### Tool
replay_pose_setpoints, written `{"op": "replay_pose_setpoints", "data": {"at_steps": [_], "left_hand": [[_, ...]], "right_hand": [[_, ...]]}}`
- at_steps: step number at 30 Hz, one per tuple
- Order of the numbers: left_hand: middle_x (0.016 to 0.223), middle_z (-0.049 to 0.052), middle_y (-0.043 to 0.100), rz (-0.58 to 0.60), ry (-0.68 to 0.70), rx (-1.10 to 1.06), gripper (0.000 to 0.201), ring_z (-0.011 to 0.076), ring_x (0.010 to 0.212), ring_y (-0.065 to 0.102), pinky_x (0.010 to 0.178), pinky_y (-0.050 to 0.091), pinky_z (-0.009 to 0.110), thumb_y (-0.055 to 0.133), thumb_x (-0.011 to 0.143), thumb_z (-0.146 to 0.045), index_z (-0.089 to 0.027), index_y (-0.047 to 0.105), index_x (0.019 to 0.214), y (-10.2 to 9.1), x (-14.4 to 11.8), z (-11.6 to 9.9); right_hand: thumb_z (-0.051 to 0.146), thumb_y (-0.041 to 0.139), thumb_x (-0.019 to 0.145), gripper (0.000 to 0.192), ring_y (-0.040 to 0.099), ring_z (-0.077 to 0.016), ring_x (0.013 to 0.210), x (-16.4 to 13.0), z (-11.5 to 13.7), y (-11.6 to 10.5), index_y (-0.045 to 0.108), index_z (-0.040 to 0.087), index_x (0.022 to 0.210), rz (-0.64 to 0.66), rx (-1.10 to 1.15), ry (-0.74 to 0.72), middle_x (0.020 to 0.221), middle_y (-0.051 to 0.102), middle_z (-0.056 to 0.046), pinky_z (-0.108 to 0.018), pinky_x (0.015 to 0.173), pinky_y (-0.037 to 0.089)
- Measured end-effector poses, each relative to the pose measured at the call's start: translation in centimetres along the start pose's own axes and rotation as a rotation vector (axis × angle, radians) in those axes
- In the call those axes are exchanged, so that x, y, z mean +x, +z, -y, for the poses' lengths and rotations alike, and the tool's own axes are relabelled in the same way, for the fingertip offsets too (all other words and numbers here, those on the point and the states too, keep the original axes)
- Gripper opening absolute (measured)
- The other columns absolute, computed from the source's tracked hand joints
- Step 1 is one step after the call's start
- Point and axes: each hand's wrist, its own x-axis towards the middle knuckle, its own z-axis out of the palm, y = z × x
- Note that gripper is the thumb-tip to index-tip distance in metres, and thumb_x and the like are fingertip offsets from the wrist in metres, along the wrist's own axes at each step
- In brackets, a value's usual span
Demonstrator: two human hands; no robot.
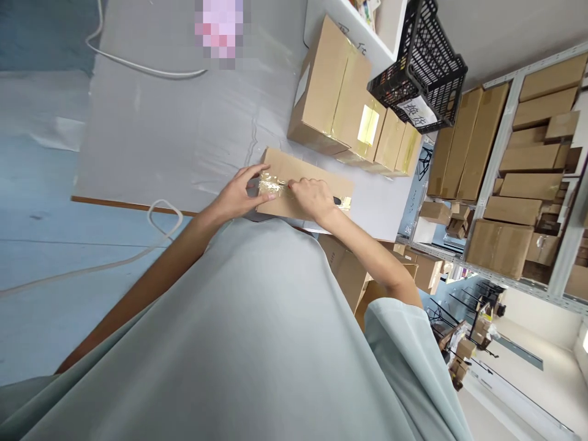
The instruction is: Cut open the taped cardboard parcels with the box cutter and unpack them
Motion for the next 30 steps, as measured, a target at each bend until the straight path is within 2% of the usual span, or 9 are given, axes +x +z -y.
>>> {"op": "replay_pose_setpoints", "data": {"at_steps": [5,10,12,15,18,20,23,26,30], "left_hand": [[0.174,0.015,0.052,-0.022,-0.044,0.017,0.094,0.0399,0.154,0.06,0.127,0.057,0.058,0.08,0.093,-0.061,-0.031,0.05,0.177,0.1,-0.6,-0.5],[0.168,0.012,0.059,-0.095,-0.085,0.09,0.086,0.0381,0.152,0.063,0.127,0.058,0.059,0.08,0.09,-0.05,-0.036,0.056,0.172,0.5,-1.0,-1.9],[0.165,0.012,0.061,-0.187,-0.091,0.188,0.077,0.0394,0.157,0.059,0.133,0.051,0.063,0.08,0.09,-0.043,-0.035,0.061,0.164,1.6,-0.5,-3.2],[0.169,0.02,0.056,-0.403,-0.114,0.322,0.057,0.0426,0.169,0.045,0.14,0.039,0.067,0.077,0.097,-0.041,-0.026,0.061,0.15,4.6,1.0,-5.2],[0.17,0.023,0.053,-0.522,-0.164,0.38,0.041,0.0407,0.171,0.041,0.139,0.038,0.064,0.069,0.106,-0.039,-0.023,0.057,0.142,7.5,2.2,-6.4],[0.165,0.021,0.056,-0.55,-0.181,0.421,0.03,0.0367,0.169,0.044,0.139,0.039,0.061,0.063,0.11,-0.034,-0.022,0.056,0.137,8.5,2.6,-6.6],[0.156,0.02,0.061,-0.581,-0.198,0.484,0.024,0.0324,0.161,0.051,0.137,0.04,0.058,0.06,0.111,-0.026,-0.02,0.054,0.133,8.7,2.7,-6.5],[0.152,0.021,0.063,-0.593,-0.245,0.532,0.026,0.0327,0.152,0.058,0.134,0.042,0.055,0.062,0.109,-0.022,-0.017,0.053,0.133,8.6,2.9,-6.7],[0.15,0.024,0.065,-0.587,-0.298,0.59,0.034,0.0349,0.148,0.062,0.13,0.046,0.054,0.062,0.107,-0.019,-0.012,0.052,0.138,9.1,3.2,-7.2]], "right_hand": [[0.002,0.039,0.115,0.048,0.081,-0.0305,0.129,-2.4,-4.3,3.2,0.074,0.016,0.145,0.086,-0.053,0.073,0.136,0.082,-0.022,-0.038,0.098,0.06],[-0.001,0.039,0.114,0.049,0.082,-0.0294,0.128,-3.6,-7.0,5.9,0.07,0.013,0.15,0.042,-0.029,0.064,0.139,0.081,-0.023,-0.037,0.097,0.062],[-0.001,0.038,0.114,0.049,0.083,-0.0297,0.126,-3.4,-7.3,6.6,0.07,0.012,0.15,0.021,-0.005,0.038,0.138,0.081,-0.023,-0.037,0.097,0.064],[-0.002,0.039,0.113,0.047,0.084,-0.0307,0.123,-2.5,-7.4,7.2,0.073,0.009,0.144,-0.026,0.033,0.003,0.135,0.082,-0.025,-0.038,0.097,0.066],[-0.003,0.043,0.111,0.045,0.085,-0.0303,0.119,-2.0,-7.9,7.8,0.076,0.008,0.139,-0.072,0.07,-0.037,0.131,0.084,-0.026,-0.037,0.097,0.067],[-0.003,0.045,0.11,0.044,0.085,-0.0301,0.117,-2.3,-9.1,8.4,0.077,0.01,0.137,-0.067,0.09,-0.046,0.131,0.084,-0.025,-0.036,0.095,0.066],[-0.001,0.046,0.112,0.042,0.085,-0.0288,0.115,-3.7,-12.1,10.1,0.077,0.012,0.137,-0.031,0.107,-0.017,0.13,0.084,-0.024,-0.034,0.092,0.064],[0.001,0.045,0.114,0.045,0.085,-0.0273,0.113,-5.4,-15.2,12.3,0.073,0.015,0.147,0.023,0.109,0.018,0.129,0.084,-0.022,-0.032,0.088,0.06],[0.004,0.043,0.116,0.049,0.083,-0.0269,0.112,-6.2,-17.5,15.0,0.068,0.018,0.156,0.015,0.121,0.014,0.131,0.082,-0.02,-0.032,0.083,0.055]]}}
